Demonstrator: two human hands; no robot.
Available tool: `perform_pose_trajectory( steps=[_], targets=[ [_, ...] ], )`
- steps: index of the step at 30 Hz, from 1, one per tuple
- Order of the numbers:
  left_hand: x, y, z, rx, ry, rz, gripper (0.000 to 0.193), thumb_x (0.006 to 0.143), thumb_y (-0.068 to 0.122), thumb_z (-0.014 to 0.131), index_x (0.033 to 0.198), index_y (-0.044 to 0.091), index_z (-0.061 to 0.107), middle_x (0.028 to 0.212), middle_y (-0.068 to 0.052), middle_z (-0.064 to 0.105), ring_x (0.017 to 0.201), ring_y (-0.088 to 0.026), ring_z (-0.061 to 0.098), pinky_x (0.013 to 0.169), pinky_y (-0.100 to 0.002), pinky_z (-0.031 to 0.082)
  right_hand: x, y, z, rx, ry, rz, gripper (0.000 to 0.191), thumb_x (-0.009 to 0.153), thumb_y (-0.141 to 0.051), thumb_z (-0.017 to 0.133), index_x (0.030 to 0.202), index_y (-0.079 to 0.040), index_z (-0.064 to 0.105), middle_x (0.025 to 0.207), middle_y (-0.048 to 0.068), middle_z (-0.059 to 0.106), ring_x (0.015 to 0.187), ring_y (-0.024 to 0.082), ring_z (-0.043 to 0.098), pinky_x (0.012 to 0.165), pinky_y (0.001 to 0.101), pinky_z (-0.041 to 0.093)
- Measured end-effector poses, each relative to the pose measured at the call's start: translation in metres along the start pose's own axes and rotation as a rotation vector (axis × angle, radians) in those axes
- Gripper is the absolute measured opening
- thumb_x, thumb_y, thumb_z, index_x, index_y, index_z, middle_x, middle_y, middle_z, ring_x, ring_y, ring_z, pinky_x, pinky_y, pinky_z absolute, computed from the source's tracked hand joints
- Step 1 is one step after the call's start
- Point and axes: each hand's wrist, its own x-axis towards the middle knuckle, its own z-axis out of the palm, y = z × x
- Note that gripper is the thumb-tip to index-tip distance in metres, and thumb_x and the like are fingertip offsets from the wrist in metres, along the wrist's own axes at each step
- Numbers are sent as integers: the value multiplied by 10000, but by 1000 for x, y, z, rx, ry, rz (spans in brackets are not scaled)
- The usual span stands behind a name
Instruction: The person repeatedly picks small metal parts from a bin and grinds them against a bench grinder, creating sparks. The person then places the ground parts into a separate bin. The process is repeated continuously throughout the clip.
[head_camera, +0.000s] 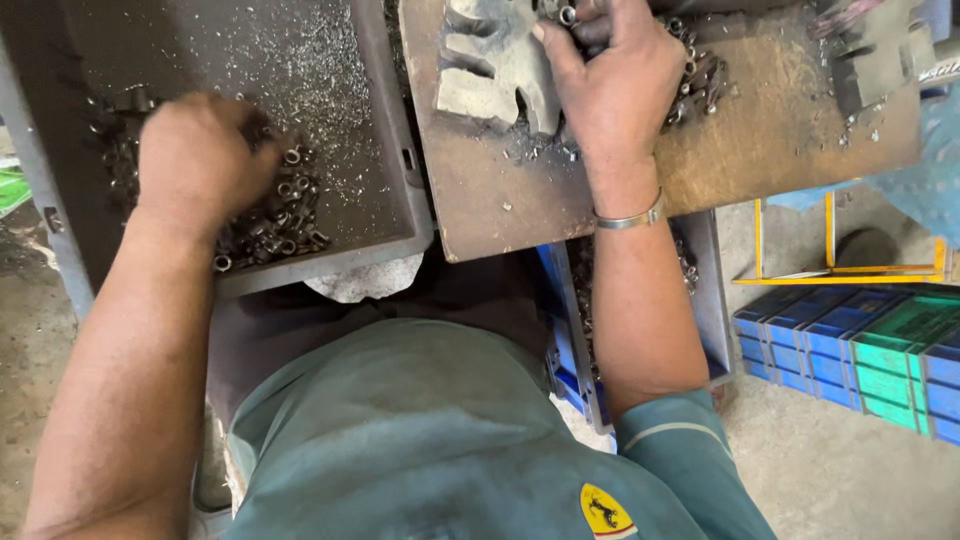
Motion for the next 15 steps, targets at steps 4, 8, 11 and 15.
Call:
perform_pose_trajectory(
  steps=[4,8,11,15],
  targets=[
    [-4,9,0,-35,-86,-26,425,1004,501,789,1012,77,783,935,-165,709,914,-348,705,807,-451,581,3,7,4,-279,34,-114,392,838,-309,976,841,-28,703,809,132,743,695,366,707,663,443,553],
    [-7,8,-1,1,-135,-26,456,870,465,809,1112,79,789,1008,-194,703,931,-358,703,810,-459,577,5,15,1,-297,54,-128,353,836,-325,923,846,-29,731,796,141,745,690,375,713,653,442,558],
    [-8,4,-5,-9,-175,-24,434,823,422,815,1084,76,789,1039,-195,697,1017,-361,689,885,-455,569,10,17,0,-373,22,-112,395,812,-343,929,802,-10,718,727,165,714,642,385,692,623,444,553],
    [-6,6,-6,6,-221,-10,354,825,341,786,1027,50,775,1073,-195,696,1042,-364,683,920,-455,569,11,20,13,-219,-14,-3,420,858,-375,927,770,-19,723,691,150,720,612,369,700,610,448,554]
  ],
)
